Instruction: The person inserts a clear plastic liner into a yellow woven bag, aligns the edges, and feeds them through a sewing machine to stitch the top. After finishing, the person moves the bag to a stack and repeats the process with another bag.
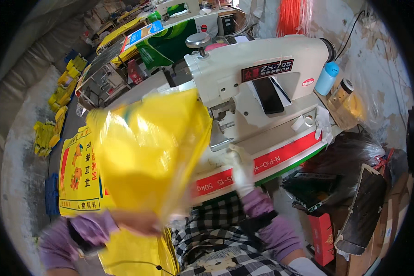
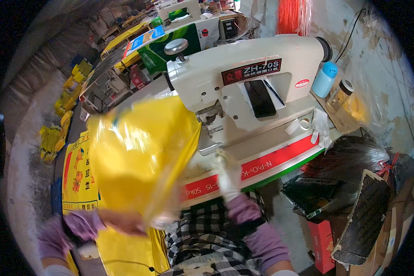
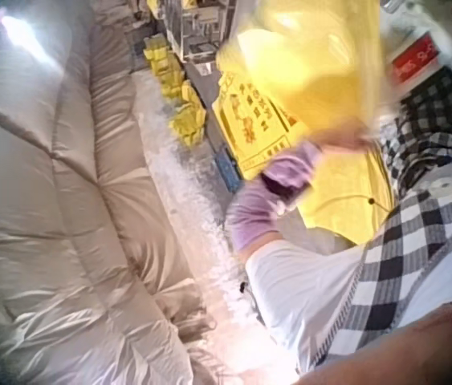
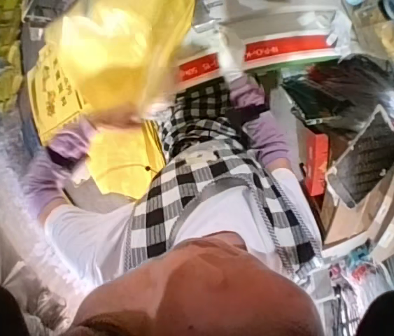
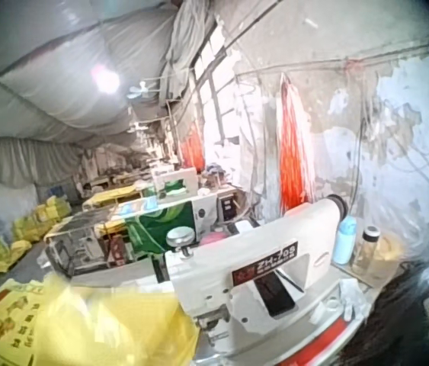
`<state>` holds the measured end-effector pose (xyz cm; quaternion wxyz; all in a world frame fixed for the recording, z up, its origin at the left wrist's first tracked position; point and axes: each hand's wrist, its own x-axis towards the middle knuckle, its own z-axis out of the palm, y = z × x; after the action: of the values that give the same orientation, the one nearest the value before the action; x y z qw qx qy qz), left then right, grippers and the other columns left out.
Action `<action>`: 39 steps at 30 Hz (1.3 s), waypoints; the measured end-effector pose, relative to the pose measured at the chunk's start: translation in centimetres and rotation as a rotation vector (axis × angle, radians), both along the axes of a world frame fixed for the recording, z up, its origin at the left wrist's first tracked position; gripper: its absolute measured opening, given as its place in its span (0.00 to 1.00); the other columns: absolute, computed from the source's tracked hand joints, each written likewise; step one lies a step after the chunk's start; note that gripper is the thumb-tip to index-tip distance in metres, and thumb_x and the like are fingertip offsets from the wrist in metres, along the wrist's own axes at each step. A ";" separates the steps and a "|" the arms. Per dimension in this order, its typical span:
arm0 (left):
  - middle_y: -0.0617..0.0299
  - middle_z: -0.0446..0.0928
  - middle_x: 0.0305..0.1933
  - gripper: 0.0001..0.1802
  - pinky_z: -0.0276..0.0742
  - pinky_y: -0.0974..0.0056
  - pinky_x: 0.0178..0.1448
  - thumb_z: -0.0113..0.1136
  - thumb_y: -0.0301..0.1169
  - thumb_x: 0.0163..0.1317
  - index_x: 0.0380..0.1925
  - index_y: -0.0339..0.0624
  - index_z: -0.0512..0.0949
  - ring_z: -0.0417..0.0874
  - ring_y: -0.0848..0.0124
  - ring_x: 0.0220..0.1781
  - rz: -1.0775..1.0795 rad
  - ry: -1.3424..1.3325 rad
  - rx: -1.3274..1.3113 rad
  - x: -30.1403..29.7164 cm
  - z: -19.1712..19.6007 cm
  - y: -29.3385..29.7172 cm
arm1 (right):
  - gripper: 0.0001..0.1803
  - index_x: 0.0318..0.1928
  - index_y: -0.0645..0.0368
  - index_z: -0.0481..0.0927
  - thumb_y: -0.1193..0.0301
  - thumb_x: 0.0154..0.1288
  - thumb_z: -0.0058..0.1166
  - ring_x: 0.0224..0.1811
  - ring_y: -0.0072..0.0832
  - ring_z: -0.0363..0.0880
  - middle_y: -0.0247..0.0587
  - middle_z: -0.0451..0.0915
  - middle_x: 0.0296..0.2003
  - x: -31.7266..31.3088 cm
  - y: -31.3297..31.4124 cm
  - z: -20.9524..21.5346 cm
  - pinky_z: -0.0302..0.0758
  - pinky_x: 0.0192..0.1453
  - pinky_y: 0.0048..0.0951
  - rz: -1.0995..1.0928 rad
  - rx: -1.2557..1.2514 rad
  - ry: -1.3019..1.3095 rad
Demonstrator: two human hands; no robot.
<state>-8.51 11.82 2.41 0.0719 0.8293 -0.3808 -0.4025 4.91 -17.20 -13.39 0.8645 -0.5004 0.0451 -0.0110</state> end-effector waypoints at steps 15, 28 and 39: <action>0.61 0.75 0.34 0.10 0.73 0.62 0.50 0.60 0.32 0.42 0.26 0.42 0.79 0.75 0.65 0.40 0.021 -0.723 -0.464 0.4 4.5 -16.1 | 0.35 0.68 0.65 0.61 0.72 0.61 0.56 0.58 0.32 0.75 0.52 0.74 0.58 -14.0 -3.5 7.1 0.70 0.62 0.30 0.399 -0.488 0.008; 0.56 0.75 0.28 0.07 0.75 0.51 0.28 0.55 0.32 0.57 0.30 0.41 0.74 0.81 0.54 0.22 0.129 -0.232 -0.204 -5.7 -2.6 -18.9 | 0.30 0.65 0.60 0.66 0.71 0.61 0.51 0.36 0.49 0.82 0.62 0.80 0.34 -20.7 -9.9 7.8 0.78 0.41 0.39 0.491 -0.732 -0.013; 0.56 0.74 0.16 0.21 0.71 0.55 0.25 0.59 0.48 0.56 0.12 0.48 0.76 0.77 0.59 0.20 -0.250 -0.473 -0.407 6.1 -2.6 -16.5 | 0.38 0.71 0.57 0.60 0.75 0.58 0.52 0.17 0.47 0.75 0.49 0.72 0.14 -19.5 -7.0 7.0 0.71 0.26 0.43 0.391 -0.985 -0.166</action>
<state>-2.44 -4.70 -0.17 0.0958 0.8153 -0.5583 -0.1200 -14.59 -24.22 -6.35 0.5139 -0.8433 -0.1283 0.0909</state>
